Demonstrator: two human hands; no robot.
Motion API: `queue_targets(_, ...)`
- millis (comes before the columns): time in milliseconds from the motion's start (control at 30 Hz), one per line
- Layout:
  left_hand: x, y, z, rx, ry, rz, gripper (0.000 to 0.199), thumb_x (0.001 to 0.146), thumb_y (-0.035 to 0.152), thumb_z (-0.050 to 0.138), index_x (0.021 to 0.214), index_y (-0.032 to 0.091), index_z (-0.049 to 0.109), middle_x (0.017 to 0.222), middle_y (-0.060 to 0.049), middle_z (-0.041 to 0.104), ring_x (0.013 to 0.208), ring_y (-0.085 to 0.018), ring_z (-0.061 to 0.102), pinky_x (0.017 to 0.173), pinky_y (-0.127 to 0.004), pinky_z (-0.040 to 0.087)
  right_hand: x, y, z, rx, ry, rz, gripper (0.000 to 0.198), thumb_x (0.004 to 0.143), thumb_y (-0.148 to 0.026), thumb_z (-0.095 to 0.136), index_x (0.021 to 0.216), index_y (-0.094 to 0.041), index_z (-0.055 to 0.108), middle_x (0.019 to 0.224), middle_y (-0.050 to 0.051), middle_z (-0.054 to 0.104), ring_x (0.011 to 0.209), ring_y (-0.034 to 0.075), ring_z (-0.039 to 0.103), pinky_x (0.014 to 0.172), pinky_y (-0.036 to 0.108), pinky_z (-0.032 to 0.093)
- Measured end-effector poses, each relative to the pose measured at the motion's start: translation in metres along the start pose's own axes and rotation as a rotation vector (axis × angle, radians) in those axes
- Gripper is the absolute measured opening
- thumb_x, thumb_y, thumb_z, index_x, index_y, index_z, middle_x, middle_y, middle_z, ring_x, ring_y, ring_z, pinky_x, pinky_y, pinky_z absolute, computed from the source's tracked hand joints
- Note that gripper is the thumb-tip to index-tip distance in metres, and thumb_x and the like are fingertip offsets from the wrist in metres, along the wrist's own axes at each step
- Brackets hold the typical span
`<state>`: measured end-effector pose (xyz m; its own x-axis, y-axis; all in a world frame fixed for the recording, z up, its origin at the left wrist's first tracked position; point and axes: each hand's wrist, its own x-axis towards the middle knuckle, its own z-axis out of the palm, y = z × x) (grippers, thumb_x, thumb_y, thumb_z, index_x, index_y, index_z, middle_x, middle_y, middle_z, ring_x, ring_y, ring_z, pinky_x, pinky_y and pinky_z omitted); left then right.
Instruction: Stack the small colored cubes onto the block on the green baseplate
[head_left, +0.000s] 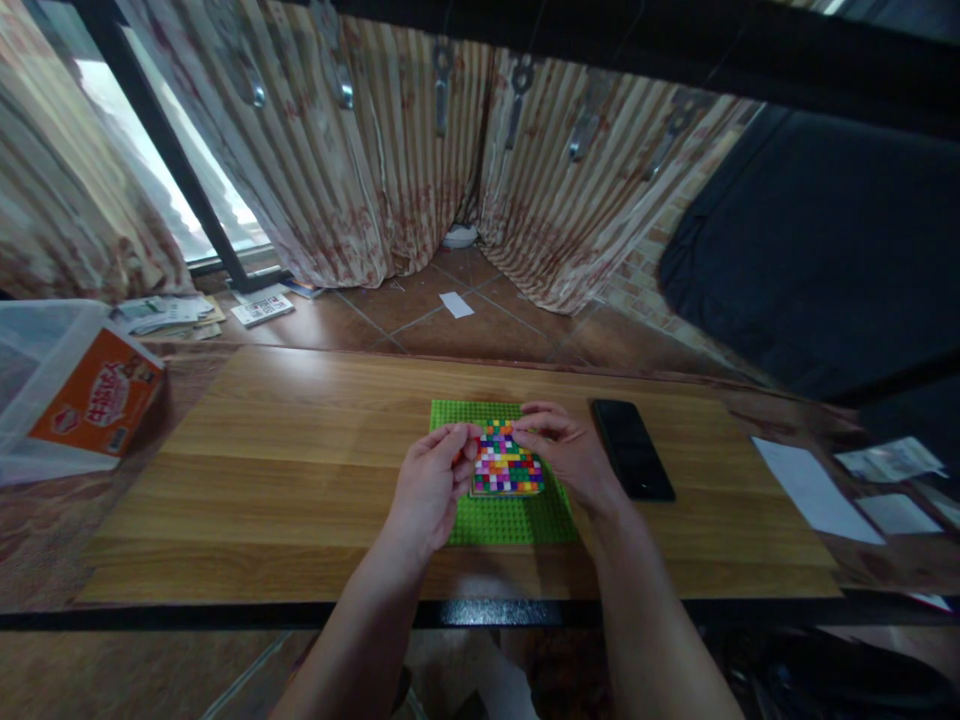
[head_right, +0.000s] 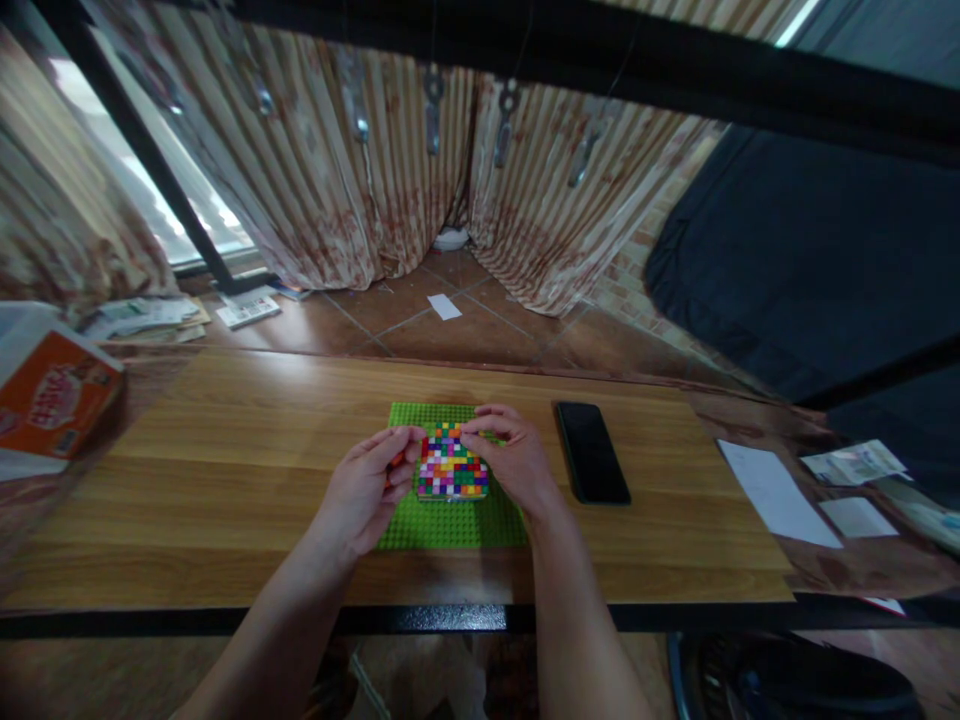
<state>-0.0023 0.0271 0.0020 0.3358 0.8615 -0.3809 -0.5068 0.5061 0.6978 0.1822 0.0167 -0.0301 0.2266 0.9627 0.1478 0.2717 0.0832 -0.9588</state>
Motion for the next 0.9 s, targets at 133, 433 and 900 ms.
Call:
queue_targets(133,0.000,0.000,-0.001,0.000,-0.001,-0.001,0.018,0.072,0.026,0.072,0.077,0.010,0.064,0.061,0.003,0.048,0.042,-0.001,0.029,0.037,-0.015,0.014,0.004,0.005,0.004,0.060,0.039,0.061,0.019,0.064,-0.035,0.081,0.077,-0.023,0.075,0.104,0.005,0.068,0.102,0.022,0.063,0.087,0.039,0.048)
queue_targets(433,-0.003,0.000,0.000,-0.023,0.016,0.006,0.017,0.076,0.026,0.070,0.078,0.010,0.065,0.061,0.003,0.049,0.043,-0.001,0.030,0.037,-0.014,0.015,0.003,0.000,0.009,0.278,-0.004,0.332,0.037,0.056,-0.037,0.086,0.088,-0.021,0.077,0.085,0.003,0.075,0.076,0.017,0.066,0.080,0.036,0.051)
queue_targets(900,-0.002,0.014,0.005,-0.469,0.088,-0.102,0.031,0.093,0.033,0.050,0.090,0.008,0.068,0.086,-0.013,0.066,0.077,-0.015,0.065,0.065,-0.022,0.057,0.002,-0.001,0.011,0.227,-0.032,0.285,0.032,0.059,-0.043,0.083,0.082,-0.022,0.076,0.079,0.002,0.075,0.072,0.018,0.066,0.073,0.035,0.052)
